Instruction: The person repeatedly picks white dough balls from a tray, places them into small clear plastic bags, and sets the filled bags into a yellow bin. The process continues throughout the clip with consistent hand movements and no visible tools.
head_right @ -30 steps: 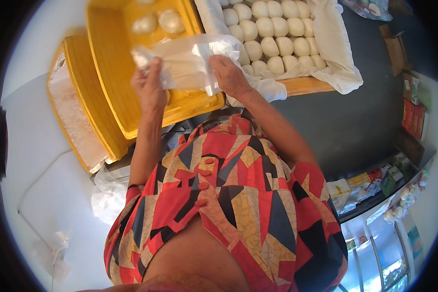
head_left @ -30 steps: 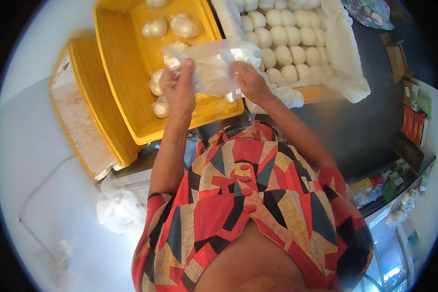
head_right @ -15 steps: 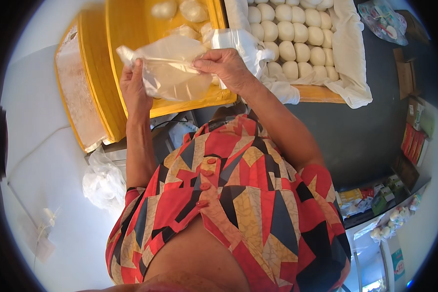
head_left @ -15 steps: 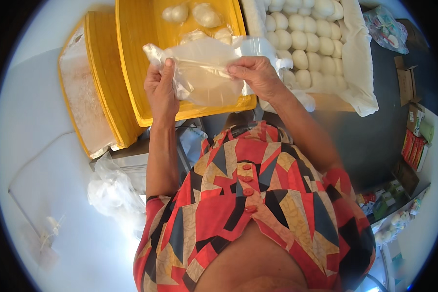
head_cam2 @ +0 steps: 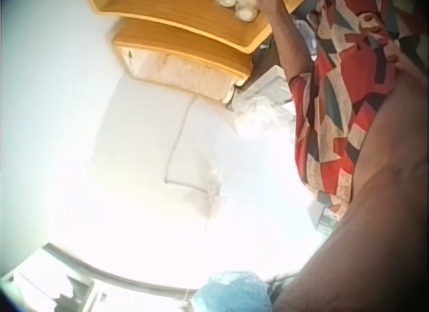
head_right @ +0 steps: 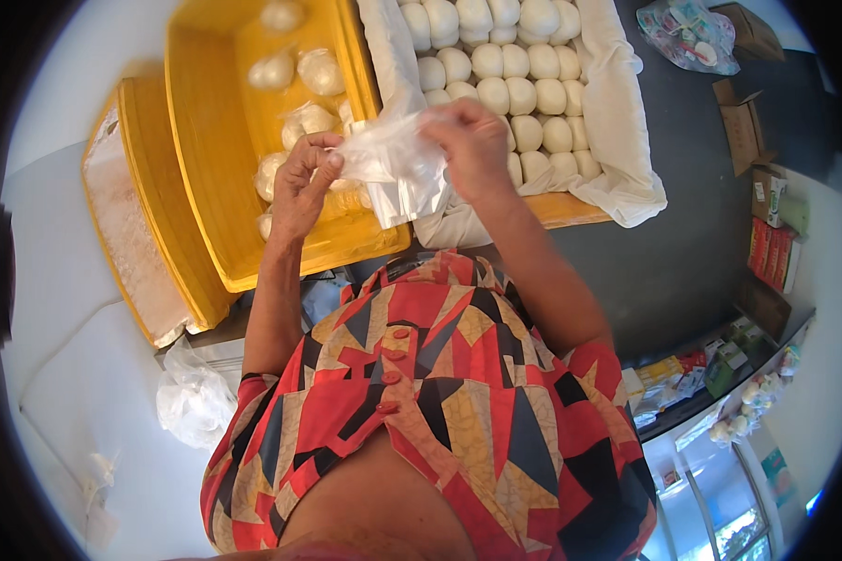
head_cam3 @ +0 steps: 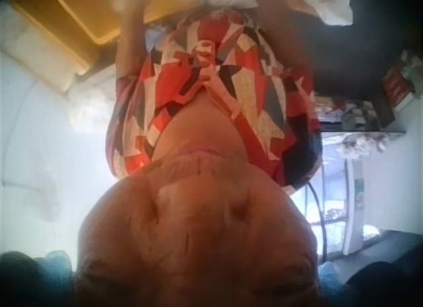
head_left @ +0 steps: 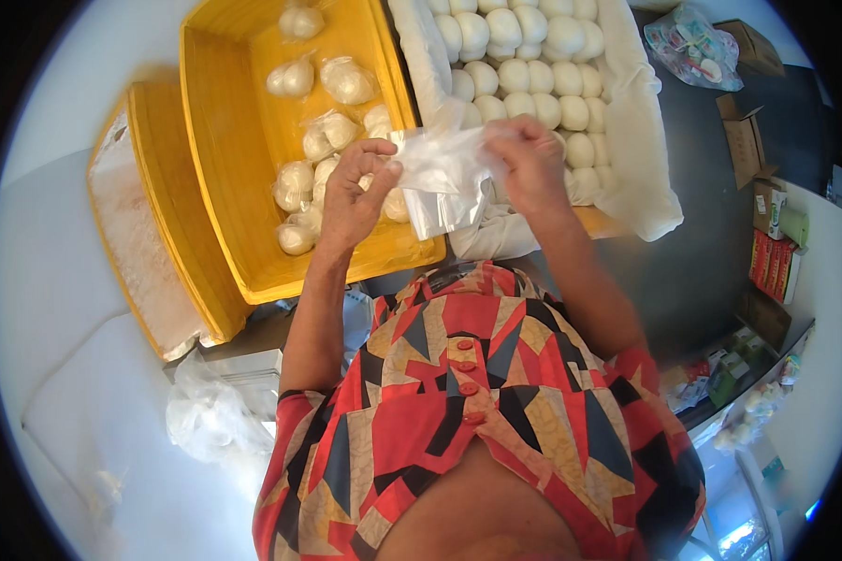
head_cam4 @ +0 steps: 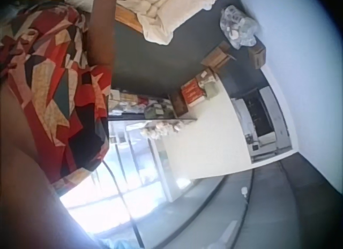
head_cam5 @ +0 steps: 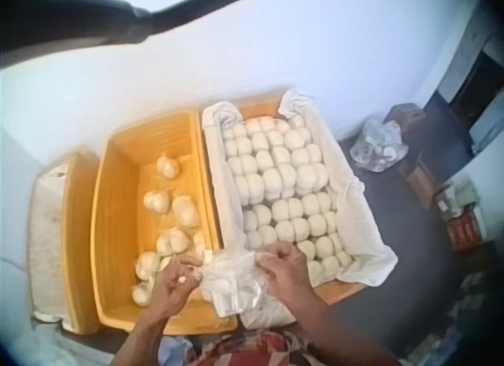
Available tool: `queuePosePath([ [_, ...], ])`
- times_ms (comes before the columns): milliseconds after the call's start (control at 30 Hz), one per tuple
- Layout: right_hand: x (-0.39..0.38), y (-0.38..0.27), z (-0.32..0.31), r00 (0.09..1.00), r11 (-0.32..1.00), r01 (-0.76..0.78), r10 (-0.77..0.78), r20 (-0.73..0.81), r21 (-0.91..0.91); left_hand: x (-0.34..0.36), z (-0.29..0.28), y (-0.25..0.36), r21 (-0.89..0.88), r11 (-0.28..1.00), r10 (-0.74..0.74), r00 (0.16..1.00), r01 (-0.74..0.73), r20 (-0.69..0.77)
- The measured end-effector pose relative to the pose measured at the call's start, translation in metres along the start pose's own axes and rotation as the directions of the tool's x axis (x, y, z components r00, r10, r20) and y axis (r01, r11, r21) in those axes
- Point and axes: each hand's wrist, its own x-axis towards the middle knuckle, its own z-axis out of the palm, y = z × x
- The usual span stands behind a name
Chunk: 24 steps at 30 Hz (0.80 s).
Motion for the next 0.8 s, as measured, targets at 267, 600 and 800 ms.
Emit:
queuePosePath([
  [267, 0.001, -0.033, 0.019, 0.975, 0.916, 0.223, -0.206, 0.086, -0.334, 0.027, 0.050, 0.058, 0.564, 0.753, 0.422, 0.907, -0.341, -0.015],
  [600, 0.072, -0.036, -0.064, 0.950, 0.580, 0.303, -0.250, 0.188, -0.756, 0.028, 0.017, 0.029, 0.452, 0.861, 0.338, 0.927, -0.234, -0.163],
  [800, 0.202, -0.050, -0.076, 0.864, -0.207, 0.106, -0.465, 0.193, -0.973, 0.013, 0.035, 0.071, 0.425, 0.844, 0.424, 0.893, -0.328, -0.152],
])
